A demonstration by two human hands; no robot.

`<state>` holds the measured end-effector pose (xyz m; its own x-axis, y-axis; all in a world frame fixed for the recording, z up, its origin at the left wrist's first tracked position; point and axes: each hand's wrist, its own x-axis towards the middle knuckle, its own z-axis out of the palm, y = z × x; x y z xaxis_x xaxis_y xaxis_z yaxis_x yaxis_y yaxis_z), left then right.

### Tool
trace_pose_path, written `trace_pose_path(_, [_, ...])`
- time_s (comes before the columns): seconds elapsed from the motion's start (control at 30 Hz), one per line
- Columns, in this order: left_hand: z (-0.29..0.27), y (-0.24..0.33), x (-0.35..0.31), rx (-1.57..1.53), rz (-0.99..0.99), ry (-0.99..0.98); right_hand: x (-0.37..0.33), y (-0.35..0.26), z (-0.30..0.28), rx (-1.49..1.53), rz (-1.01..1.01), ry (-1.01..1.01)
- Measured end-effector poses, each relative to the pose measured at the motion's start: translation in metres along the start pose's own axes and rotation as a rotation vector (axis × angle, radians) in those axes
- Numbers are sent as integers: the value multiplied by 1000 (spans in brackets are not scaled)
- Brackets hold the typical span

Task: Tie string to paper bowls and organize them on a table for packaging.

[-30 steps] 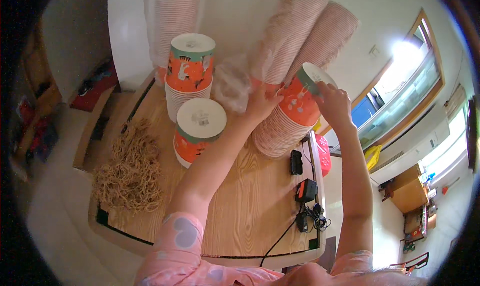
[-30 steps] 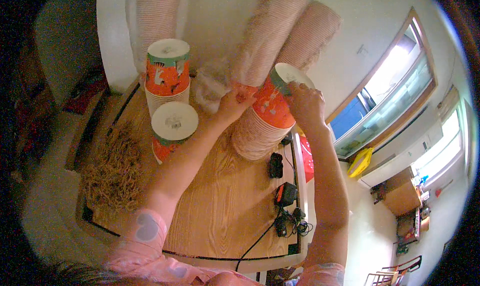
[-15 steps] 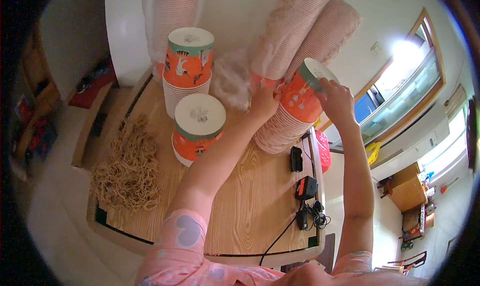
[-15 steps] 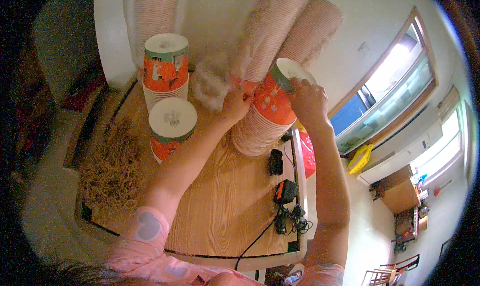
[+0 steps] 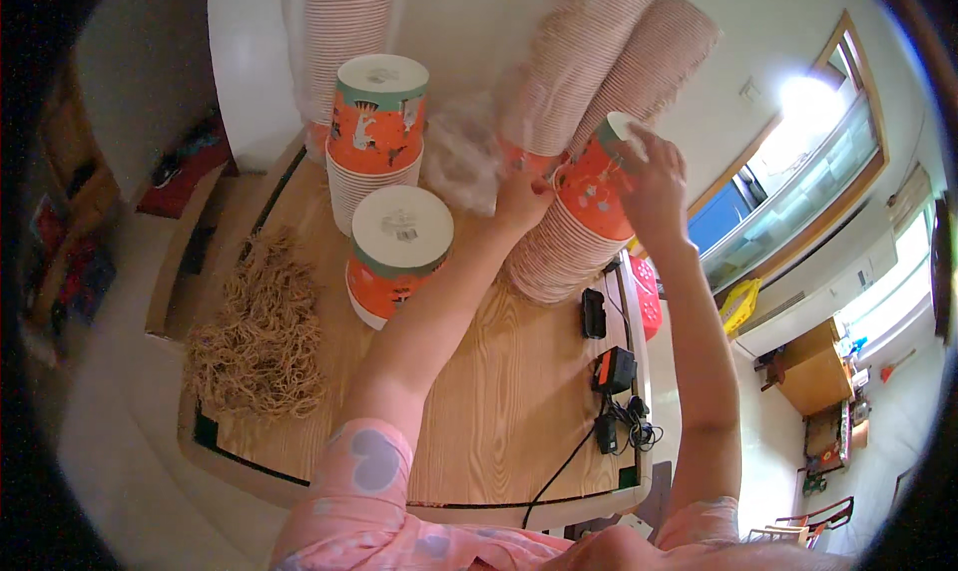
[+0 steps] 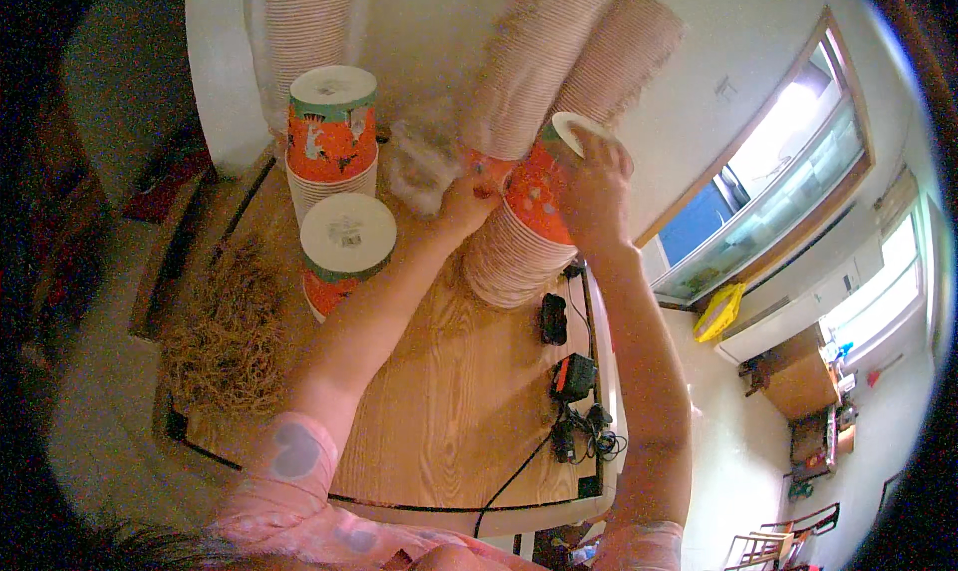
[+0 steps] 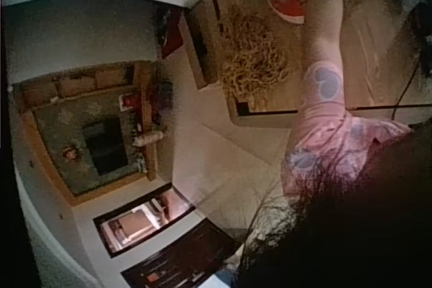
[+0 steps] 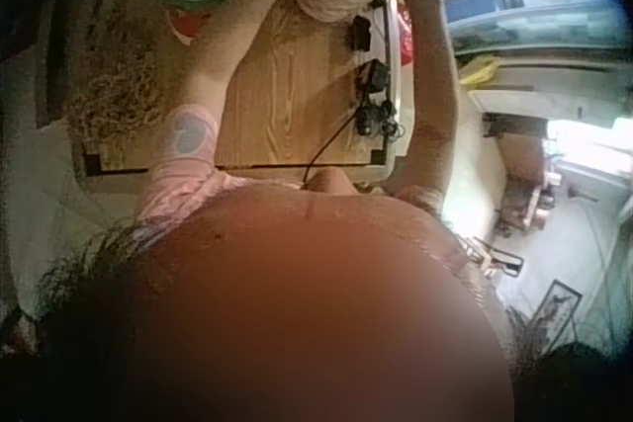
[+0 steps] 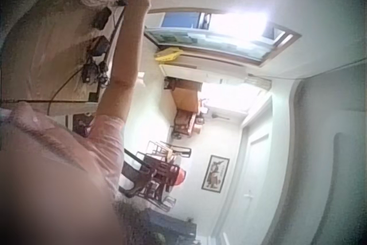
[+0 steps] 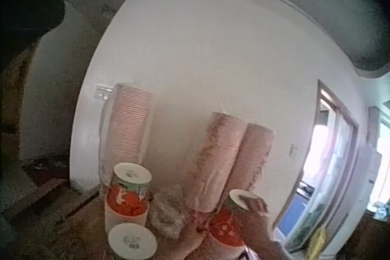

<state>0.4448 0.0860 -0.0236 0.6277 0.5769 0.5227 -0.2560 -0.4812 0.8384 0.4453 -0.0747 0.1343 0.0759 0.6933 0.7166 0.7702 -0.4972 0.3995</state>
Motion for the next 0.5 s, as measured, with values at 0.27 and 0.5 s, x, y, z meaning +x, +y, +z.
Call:
trace_pose_path(0.27, [18,11,-3,-348,-100,73,24,-19,41,-175,-237,-390])
trace_pose_path(0.5, [22,-12,0,-384,-69,73,29,-34,74,-262,-376,-506])
